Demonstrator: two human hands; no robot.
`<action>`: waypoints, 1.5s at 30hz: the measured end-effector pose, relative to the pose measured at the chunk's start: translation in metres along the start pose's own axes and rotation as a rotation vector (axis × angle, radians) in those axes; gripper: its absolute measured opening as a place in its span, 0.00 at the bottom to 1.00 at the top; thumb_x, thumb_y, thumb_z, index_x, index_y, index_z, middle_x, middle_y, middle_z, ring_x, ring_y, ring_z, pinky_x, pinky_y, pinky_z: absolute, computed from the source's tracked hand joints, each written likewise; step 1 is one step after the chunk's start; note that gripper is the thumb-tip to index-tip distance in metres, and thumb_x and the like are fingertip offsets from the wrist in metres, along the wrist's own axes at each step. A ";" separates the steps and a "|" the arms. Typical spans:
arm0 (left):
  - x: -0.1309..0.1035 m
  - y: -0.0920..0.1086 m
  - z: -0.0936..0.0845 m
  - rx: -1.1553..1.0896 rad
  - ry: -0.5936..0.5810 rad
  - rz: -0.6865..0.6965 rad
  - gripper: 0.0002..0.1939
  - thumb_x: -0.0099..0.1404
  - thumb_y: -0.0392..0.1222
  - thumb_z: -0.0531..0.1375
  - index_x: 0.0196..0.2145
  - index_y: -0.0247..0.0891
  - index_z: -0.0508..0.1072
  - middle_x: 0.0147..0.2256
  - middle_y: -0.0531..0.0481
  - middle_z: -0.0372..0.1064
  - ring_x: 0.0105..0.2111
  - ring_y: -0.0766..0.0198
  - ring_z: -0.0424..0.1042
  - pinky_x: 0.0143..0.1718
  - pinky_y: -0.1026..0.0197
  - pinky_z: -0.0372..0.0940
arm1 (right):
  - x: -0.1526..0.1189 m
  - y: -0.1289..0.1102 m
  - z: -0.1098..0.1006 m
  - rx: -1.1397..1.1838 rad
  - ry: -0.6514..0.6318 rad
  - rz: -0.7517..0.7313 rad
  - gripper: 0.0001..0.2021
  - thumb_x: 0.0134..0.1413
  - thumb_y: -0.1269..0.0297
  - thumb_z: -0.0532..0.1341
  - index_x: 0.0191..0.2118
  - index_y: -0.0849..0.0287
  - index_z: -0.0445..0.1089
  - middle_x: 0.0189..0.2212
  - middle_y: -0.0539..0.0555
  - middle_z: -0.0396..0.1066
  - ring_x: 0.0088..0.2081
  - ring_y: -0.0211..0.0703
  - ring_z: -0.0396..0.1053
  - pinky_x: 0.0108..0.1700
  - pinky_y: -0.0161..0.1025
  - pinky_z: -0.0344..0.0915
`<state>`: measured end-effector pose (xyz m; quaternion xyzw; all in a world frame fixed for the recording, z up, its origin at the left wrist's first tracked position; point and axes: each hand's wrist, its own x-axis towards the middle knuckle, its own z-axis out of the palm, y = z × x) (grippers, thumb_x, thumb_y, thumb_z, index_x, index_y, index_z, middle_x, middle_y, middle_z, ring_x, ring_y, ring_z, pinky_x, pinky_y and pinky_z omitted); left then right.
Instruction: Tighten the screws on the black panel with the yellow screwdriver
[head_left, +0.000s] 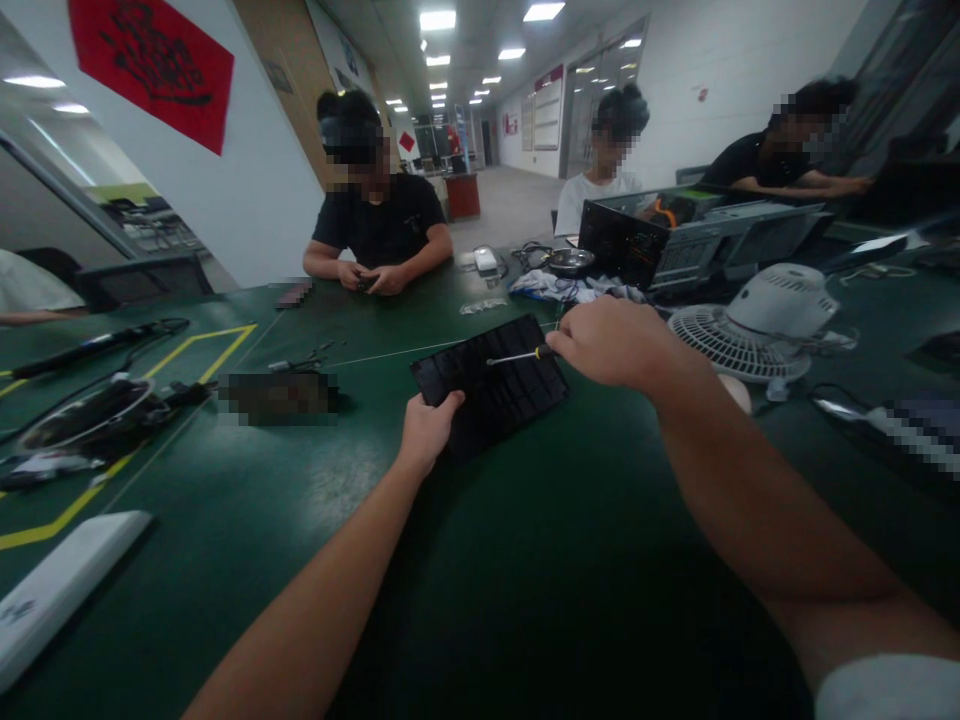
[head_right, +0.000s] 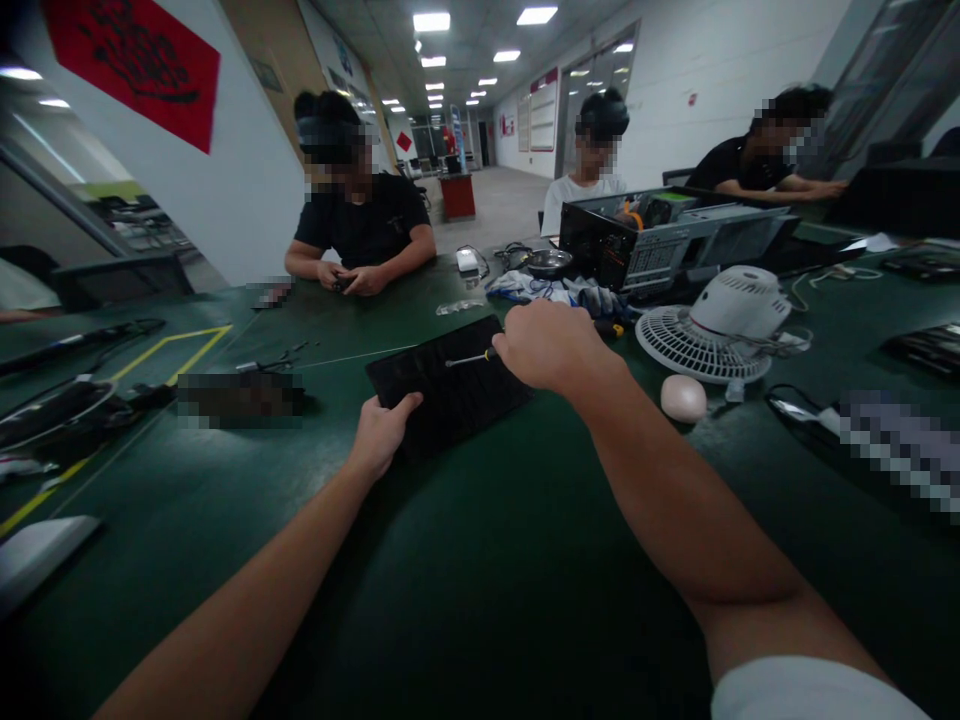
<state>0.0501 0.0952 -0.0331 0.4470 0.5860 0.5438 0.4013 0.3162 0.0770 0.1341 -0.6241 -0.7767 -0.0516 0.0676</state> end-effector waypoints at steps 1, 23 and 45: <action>0.000 0.000 0.000 -0.001 0.000 -0.002 0.22 0.52 0.52 0.75 0.39 0.35 0.82 0.37 0.42 0.82 0.38 0.49 0.81 0.47 0.47 0.76 | 0.000 0.001 0.000 0.013 0.007 0.002 0.24 0.72 0.51 0.53 0.43 0.60 0.84 0.43 0.70 0.83 0.46 0.63 0.80 0.45 0.54 0.72; 0.006 -0.008 -0.001 -0.024 0.001 -0.001 0.23 0.52 0.52 0.76 0.40 0.35 0.81 0.37 0.42 0.83 0.37 0.49 0.81 0.43 0.50 0.75 | 0.000 0.010 -0.004 0.131 0.097 -0.100 0.17 0.56 0.59 0.66 0.48 0.56 0.86 0.43 0.63 0.84 0.47 0.63 0.79 0.46 0.52 0.71; 0.002 -0.002 0.000 -0.024 0.009 -0.033 0.22 0.51 0.52 0.75 0.39 0.35 0.81 0.35 0.44 0.81 0.36 0.50 0.80 0.43 0.49 0.74 | 0.002 0.008 0.000 0.124 0.050 -0.145 0.17 0.56 0.62 0.66 0.48 0.60 0.86 0.44 0.65 0.85 0.47 0.63 0.80 0.49 0.52 0.72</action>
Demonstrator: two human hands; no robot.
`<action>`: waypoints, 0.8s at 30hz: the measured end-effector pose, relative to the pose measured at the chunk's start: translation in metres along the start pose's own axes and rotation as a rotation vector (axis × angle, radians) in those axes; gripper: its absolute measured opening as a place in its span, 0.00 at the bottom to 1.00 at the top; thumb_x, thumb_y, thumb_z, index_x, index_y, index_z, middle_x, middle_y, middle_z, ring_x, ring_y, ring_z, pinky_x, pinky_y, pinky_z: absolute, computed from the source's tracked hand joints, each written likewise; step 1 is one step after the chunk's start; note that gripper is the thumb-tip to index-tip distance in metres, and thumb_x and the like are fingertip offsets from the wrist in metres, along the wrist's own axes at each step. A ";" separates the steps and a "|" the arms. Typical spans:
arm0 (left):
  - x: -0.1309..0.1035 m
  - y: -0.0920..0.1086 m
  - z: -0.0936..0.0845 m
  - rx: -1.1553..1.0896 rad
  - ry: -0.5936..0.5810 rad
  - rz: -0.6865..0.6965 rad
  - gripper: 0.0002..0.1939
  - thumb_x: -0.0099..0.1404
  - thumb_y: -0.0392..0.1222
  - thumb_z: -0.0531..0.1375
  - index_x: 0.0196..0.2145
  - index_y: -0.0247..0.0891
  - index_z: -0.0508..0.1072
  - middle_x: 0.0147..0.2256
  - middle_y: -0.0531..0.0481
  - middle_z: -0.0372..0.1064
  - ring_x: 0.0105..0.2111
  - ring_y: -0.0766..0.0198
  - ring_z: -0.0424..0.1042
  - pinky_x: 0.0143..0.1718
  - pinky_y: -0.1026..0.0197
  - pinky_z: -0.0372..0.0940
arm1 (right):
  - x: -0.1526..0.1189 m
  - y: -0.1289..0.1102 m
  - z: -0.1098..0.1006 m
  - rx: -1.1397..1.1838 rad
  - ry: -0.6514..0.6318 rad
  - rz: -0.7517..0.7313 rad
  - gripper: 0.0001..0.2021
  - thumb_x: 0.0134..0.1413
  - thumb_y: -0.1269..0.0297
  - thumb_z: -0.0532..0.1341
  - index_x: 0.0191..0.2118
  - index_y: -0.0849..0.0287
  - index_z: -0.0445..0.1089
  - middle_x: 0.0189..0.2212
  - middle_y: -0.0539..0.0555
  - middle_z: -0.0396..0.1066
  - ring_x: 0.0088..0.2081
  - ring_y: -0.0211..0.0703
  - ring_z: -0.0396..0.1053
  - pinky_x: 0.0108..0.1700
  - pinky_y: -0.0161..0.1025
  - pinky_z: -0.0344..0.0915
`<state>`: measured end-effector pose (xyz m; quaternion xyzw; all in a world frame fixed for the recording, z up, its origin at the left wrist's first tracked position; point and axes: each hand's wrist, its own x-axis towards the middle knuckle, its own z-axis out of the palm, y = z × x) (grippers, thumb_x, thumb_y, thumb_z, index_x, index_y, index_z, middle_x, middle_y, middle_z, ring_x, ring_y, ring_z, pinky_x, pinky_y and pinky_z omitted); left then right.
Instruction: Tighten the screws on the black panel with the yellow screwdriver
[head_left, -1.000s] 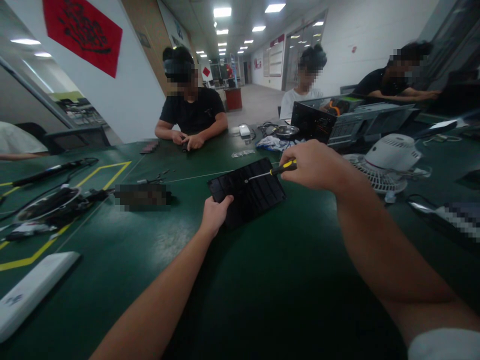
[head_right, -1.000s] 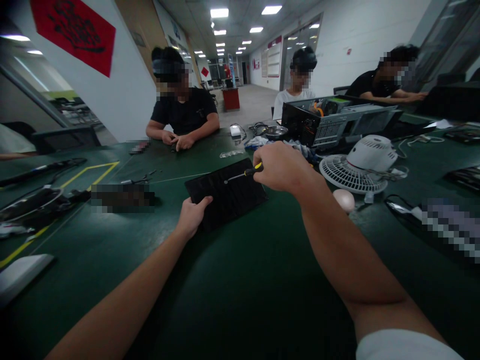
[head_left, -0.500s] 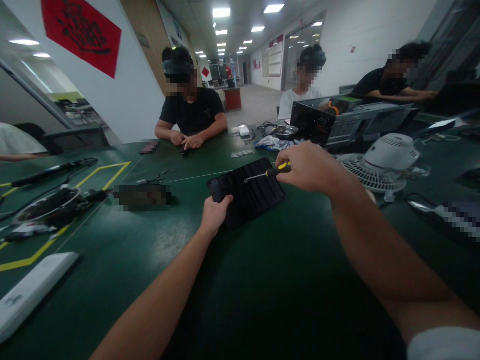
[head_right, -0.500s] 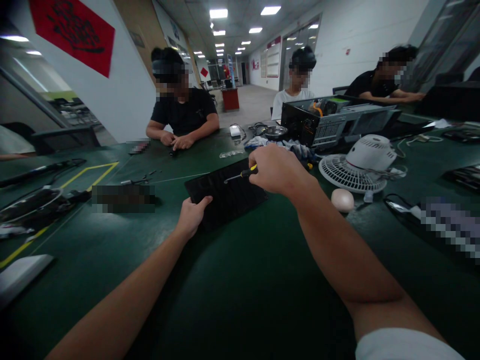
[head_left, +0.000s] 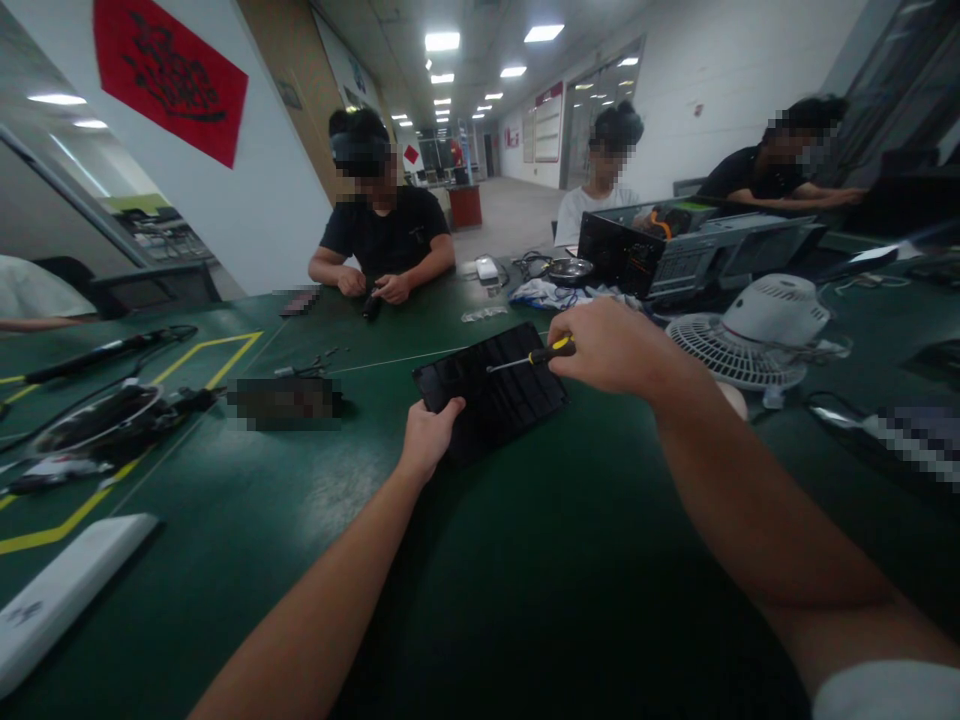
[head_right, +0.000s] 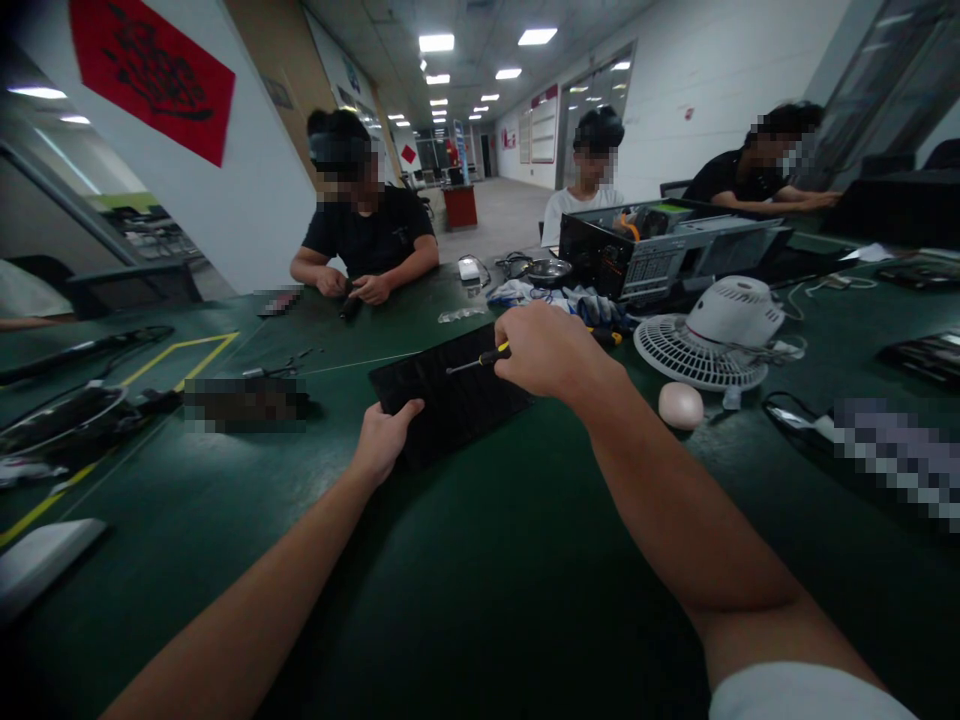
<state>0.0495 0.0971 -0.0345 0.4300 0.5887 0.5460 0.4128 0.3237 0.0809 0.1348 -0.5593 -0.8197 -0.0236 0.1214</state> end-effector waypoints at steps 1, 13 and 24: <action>0.000 0.000 0.000 0.008 0.006 0.004 0.21 0.51 0.52 0.75 0.38 0.35 0.81 0.34 0.44 0.81 0.35 0.50 0.80 0.42 0.50 0.74 | 0.000 0.000 0.001 0.001 0.000 -0.001 0.17 0.56 0.62 0.66 0.48 0.60 0.86 0.44 0.65 0.85 0.47 0.63 0.80 0.49 0.52 0.72; -0.003 0.004 0.001 0.000 0.017 0.009 0.23 0.50 0.51 0.76 0.39 0.35 0.81 0.36 0.42 0.82 0.37 0.48 0.81 0.44 0.48 0.75 | 0.001 -0.004 -0.003 -0.029 -0.055 0.071 0.22 0.66 0.52 0.59 0.46 0.63 0.86 0.44 0.69 0.84 0.49 0.65 0.80 0.49 0.54 0.71; -0.002 0.005 0.000 0.003 0.002 0.006 0.21 0.52 0.50 0.75 0.39 0.36 0.81 0.37 0.42 0.82 0.39 0.48 0.82 0.46 0.47 0.76 | -0.001 0.008 -0.002 0.028 -0.027 0.003 0.18 0.57 0.57 0.66 0.51 0.57 0.80 0.43 0.62 0.83 0.45 0.58 0.78 0.44 0.48 0.68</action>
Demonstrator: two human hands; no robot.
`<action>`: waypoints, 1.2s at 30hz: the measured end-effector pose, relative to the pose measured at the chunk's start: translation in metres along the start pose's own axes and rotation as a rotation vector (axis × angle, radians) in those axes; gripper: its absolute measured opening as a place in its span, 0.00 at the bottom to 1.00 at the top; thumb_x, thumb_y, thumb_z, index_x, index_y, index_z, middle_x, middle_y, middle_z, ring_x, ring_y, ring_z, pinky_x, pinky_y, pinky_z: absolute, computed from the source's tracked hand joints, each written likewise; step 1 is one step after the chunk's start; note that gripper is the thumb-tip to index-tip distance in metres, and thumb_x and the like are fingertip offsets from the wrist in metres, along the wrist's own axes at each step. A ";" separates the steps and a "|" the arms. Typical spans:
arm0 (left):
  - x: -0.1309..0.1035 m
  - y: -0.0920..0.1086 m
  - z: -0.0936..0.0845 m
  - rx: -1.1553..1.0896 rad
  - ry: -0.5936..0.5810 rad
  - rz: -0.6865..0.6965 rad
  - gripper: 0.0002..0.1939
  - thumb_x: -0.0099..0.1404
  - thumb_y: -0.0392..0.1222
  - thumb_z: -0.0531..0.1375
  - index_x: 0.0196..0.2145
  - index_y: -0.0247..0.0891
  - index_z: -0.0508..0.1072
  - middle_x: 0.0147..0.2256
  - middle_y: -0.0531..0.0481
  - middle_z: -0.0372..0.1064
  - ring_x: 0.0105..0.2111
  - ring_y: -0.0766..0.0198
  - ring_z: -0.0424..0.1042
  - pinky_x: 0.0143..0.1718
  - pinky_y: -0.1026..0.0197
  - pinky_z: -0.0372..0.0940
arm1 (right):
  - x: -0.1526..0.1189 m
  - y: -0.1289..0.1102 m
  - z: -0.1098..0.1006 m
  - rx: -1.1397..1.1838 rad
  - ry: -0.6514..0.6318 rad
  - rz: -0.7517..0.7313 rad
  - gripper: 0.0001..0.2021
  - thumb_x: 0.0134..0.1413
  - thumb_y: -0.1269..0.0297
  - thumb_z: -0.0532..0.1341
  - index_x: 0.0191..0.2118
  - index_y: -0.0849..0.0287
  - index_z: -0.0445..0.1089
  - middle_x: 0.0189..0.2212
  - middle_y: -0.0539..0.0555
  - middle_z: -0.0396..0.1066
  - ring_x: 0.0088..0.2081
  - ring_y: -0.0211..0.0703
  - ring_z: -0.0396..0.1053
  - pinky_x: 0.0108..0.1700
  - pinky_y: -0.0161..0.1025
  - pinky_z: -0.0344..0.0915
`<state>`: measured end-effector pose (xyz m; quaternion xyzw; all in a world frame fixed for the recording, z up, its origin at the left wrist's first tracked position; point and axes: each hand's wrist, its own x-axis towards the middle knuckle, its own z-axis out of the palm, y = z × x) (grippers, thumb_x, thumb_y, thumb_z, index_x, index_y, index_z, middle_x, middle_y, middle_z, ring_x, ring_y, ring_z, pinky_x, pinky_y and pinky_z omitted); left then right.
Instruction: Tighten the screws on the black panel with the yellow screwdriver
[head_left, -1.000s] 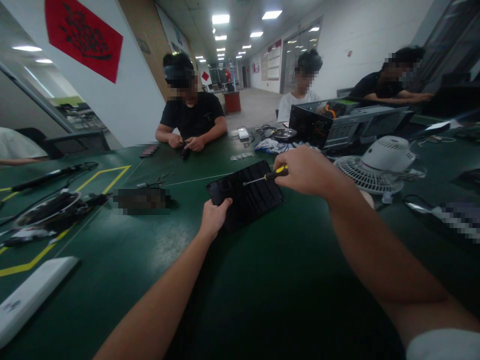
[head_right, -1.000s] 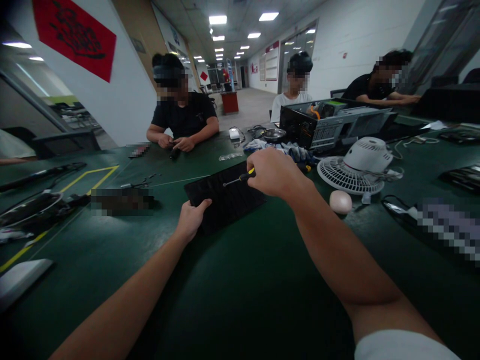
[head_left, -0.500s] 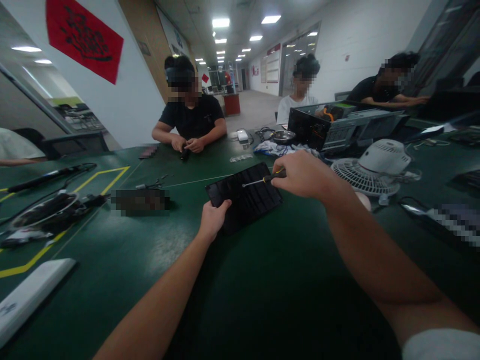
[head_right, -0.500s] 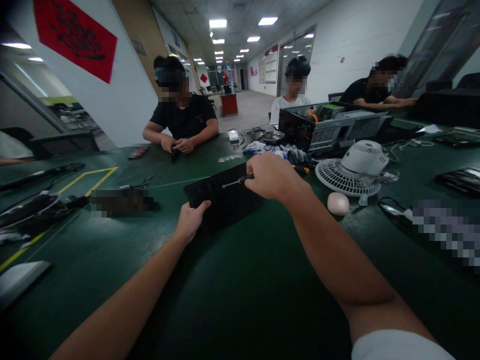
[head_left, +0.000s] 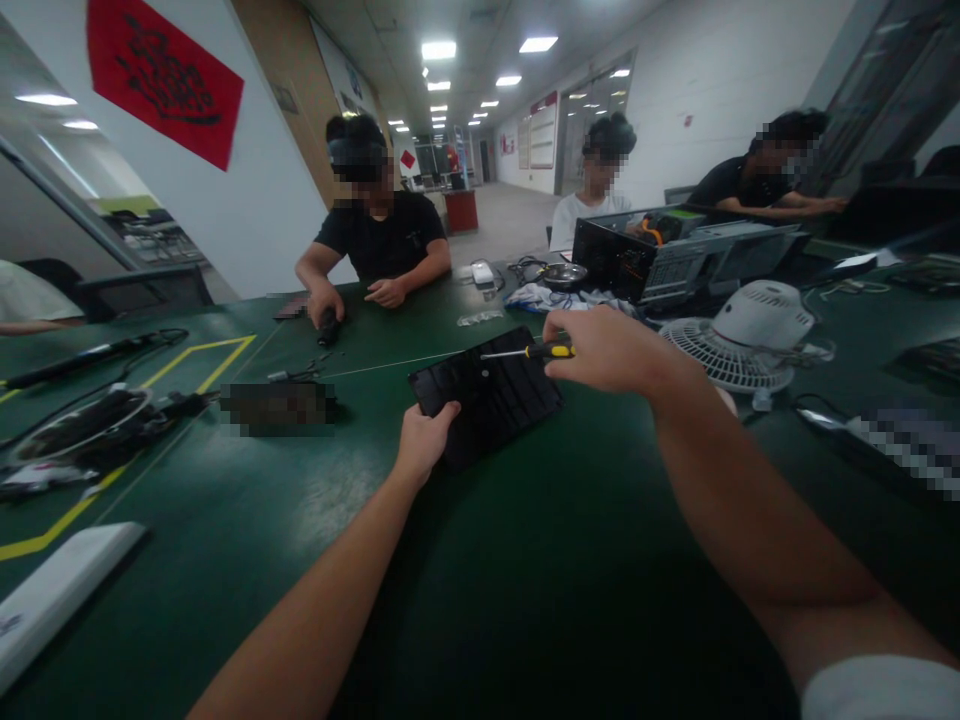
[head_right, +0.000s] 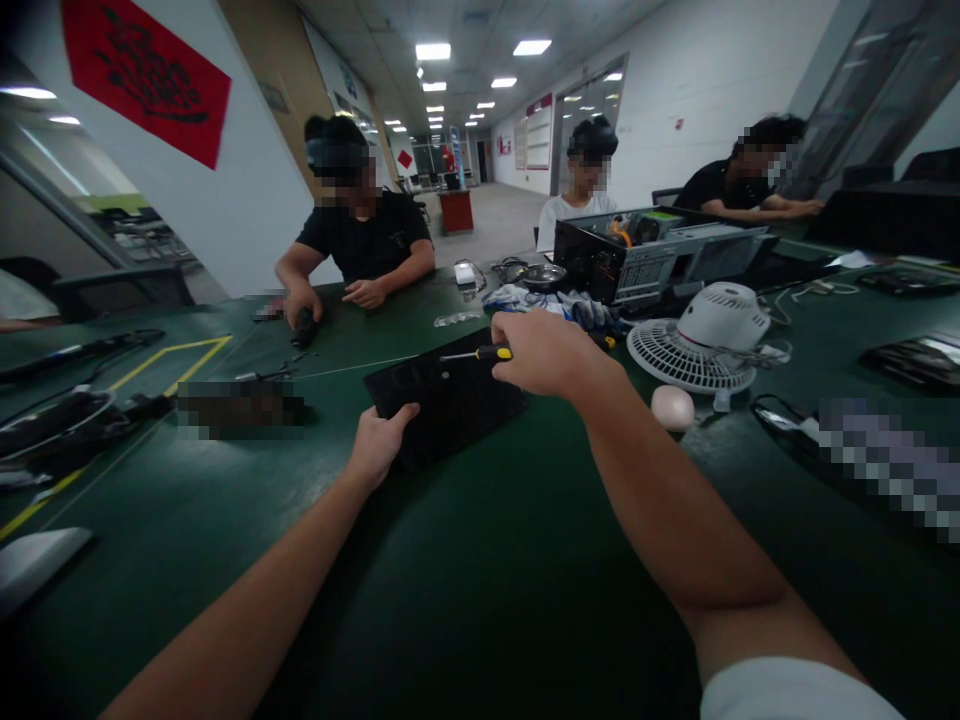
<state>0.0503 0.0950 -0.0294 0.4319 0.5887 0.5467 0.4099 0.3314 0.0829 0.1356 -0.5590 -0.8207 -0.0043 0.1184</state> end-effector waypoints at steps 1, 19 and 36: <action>0.000 0.000 0.000 0.001 0.000 -0.003 0.21 0.52 0.50 0.75 0.39 0.35 0.81 0.38 0.41 0.83 0.38 0.48 0.82 0.46 0.47 0.76 | 0.000 0.002 -0.001 -0.006 0.024 -0.005 0.17 0.56 0.59 0.66 0.50 0.57 0.80 0.42 0.61 0.83 0.44 0.57 0.78 0.43 0.47 0.67; 0.000 -0.003 0.000 -0.018 0.000 0.008 0.21 0.52 0.49 0.75 0.40 0.35 0.82 0.38 0.41 0.83 0.37 0.50 0.82 0.44 0.50 0.76 | 0.000 -0.004 0.000 -0.014 0.101 0.009 0.16 0.55 0.63 0.68 0.49 0.53 0.86 0.43 0.59 0.84 0.45 0.58 0.79 0.47 0.50 0.70; 0.002 -0.005 -0.002 0.006 -0.010 0.011 0.21 0.53 0.51 0.75 0.39 0.35 0.82 0.37 0.41 0.83 0.37 0.49 0.82 0.44 0.49 0.75 | -0.001 -0.008 -0.002 -0.011 0.095 0.010 0.17 0.56 0.65 0.68 0.51 0.54 0.87 0.46 0.60 0.85 0.48 0.60 0.80 0.50 0.53 0.71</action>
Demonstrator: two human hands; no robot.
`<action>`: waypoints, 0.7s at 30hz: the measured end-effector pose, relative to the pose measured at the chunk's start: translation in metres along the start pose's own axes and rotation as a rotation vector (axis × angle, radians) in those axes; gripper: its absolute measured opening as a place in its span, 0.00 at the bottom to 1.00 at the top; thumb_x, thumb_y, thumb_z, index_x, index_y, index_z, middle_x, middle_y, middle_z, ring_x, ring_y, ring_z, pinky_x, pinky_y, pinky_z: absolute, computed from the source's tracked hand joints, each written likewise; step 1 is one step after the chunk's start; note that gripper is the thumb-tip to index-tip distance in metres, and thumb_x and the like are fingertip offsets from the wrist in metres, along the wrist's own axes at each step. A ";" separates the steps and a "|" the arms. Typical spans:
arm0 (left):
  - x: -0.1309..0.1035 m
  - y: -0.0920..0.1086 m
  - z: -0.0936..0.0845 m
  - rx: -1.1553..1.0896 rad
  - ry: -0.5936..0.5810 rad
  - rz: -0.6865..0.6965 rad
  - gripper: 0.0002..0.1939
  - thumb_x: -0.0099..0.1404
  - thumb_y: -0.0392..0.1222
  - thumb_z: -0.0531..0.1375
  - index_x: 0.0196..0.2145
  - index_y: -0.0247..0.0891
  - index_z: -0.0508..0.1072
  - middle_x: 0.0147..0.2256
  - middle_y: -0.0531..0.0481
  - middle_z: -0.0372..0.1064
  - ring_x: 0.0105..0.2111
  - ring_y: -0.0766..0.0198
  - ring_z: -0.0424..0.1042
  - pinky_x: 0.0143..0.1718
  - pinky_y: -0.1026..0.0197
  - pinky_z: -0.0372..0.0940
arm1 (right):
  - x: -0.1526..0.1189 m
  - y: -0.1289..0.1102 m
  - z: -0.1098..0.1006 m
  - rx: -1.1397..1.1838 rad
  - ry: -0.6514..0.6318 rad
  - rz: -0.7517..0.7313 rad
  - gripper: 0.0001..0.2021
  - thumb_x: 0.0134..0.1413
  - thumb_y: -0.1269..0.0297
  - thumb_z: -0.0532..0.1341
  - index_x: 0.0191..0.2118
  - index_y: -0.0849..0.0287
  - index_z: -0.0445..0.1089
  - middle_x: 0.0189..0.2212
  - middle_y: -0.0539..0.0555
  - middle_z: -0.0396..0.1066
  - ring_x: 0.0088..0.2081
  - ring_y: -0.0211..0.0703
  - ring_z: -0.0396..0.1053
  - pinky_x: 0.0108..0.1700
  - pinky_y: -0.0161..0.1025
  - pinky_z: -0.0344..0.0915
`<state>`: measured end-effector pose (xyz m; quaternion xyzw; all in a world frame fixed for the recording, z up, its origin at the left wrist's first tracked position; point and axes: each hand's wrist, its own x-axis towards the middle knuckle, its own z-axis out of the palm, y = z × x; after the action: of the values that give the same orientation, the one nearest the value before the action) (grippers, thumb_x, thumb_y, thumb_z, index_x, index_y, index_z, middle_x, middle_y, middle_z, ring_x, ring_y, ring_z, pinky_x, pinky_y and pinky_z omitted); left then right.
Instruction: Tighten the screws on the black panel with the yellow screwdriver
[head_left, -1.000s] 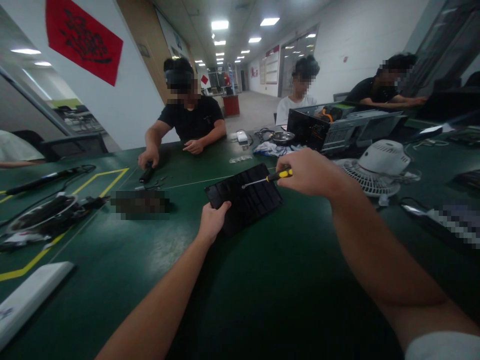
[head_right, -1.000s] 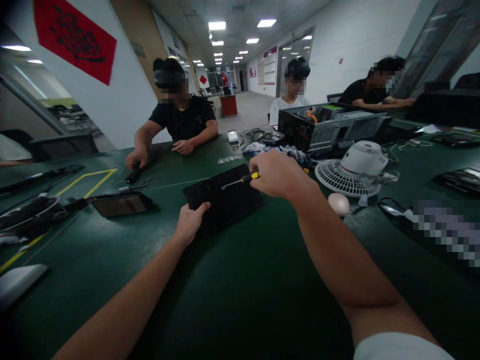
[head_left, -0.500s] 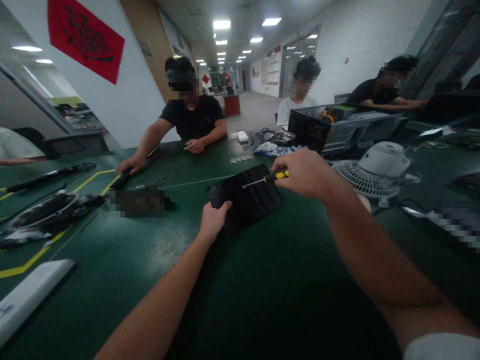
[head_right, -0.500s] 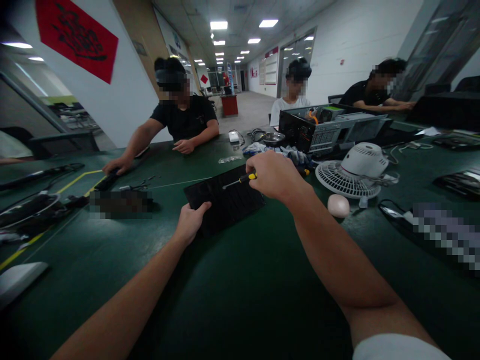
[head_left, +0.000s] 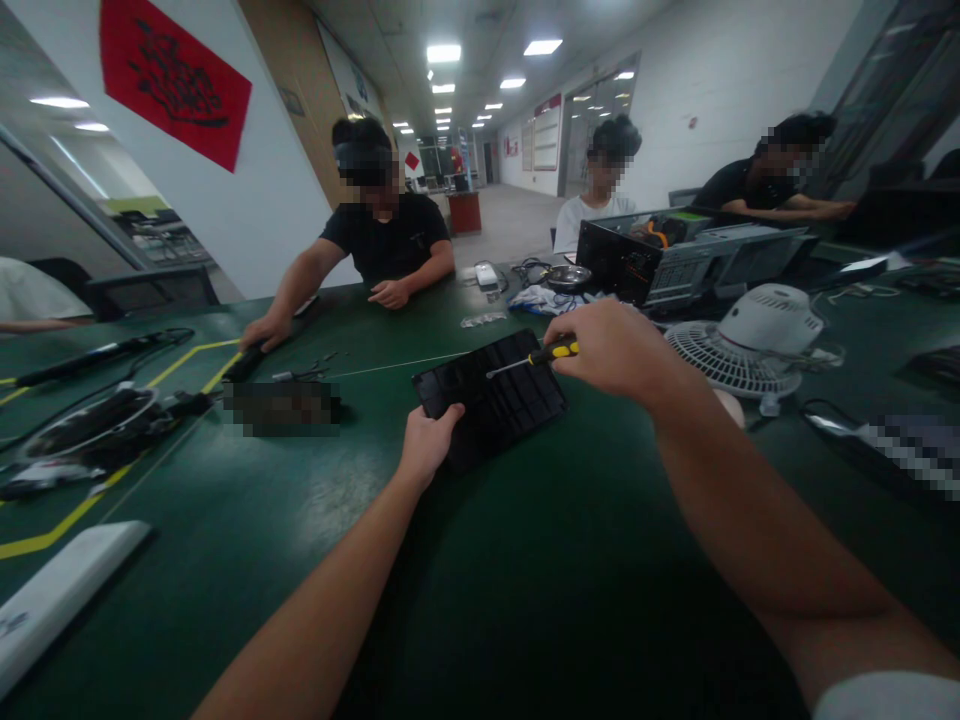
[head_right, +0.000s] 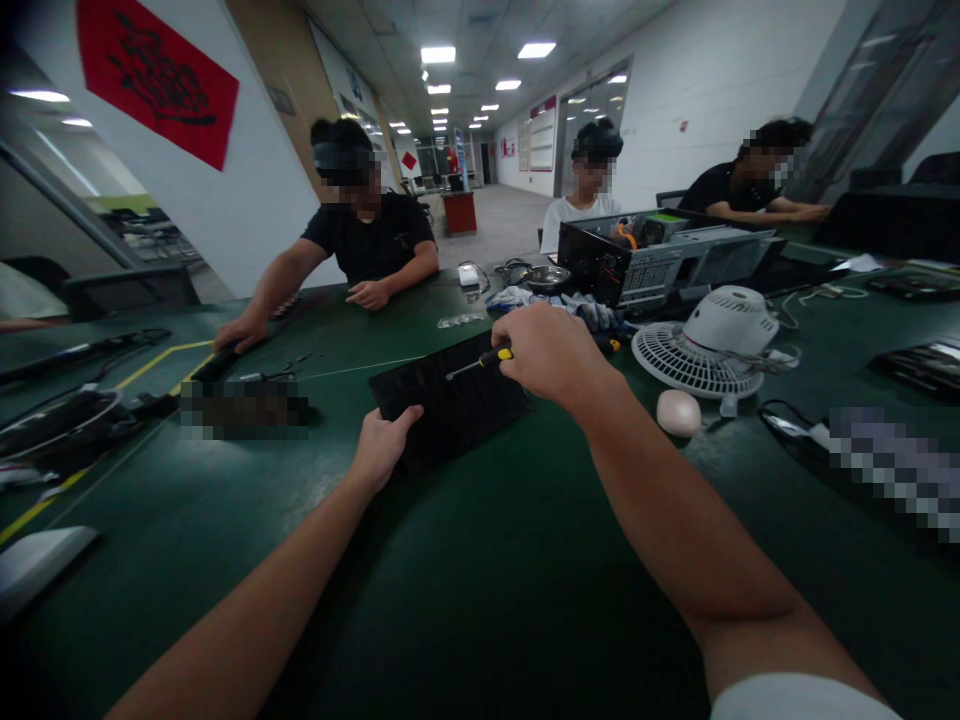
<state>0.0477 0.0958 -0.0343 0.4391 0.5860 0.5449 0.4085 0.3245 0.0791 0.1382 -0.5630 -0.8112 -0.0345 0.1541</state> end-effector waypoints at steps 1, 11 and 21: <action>0.000 0.000 0.000 -0.001 0.006 -0.001 0.21 0.52 0.51 0.75 0.39 0.35 0.82 0.37 0.41 0.83 0.36 0.49 0.82 0.44 0.49 0.75 | 0.000 0.000 0.000 0.000 0.005 -0.005 0.17 0.56 0.65 0.68 0.51 0.54 0.87 0.45 0.60 0.85 0.48 0.61 0.80 0.50 0.53 0.71; -0.002 0.003 0.001 -0.020 0.008 -0.021 0.19 0.52 0.49 0.75 0.38 0.36 0.81 0.37 0.41 0.82 0.37 0.49 0.82 0.45 0.48 0.76 | 0.000 -0.002 0.002 -0.022 0.043 -0.020 0.19 0.56 0.65 0.67 0.52 0.51 0.87 0.49 0.59 0.85 0.51 0.62 0.80 0.52 0.54 0.71; 0.000 -0.001 0.001 -0.010 0.007 -0.006 0.21 0.52 0.51 0.75 0.40 0.35 0.82 0.37 0.42 0.83 0.38 0.48 0.82 0.46 0.47 0.75 | -0.004 -0.006 -0.003 -0.069 -0.042 0.085 0.17 0.57 0.57 0.66 0.48 0.52 0.88 0.45 0.61 0.86 0.49 0.64 0.80 0.48 0.53 0.73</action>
<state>0.0486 0.0965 -0.0352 0.4332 0.5862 0.5482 0.4102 0.3207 0.0724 0.1410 -0.6026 -0.7879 -0.0442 0.1191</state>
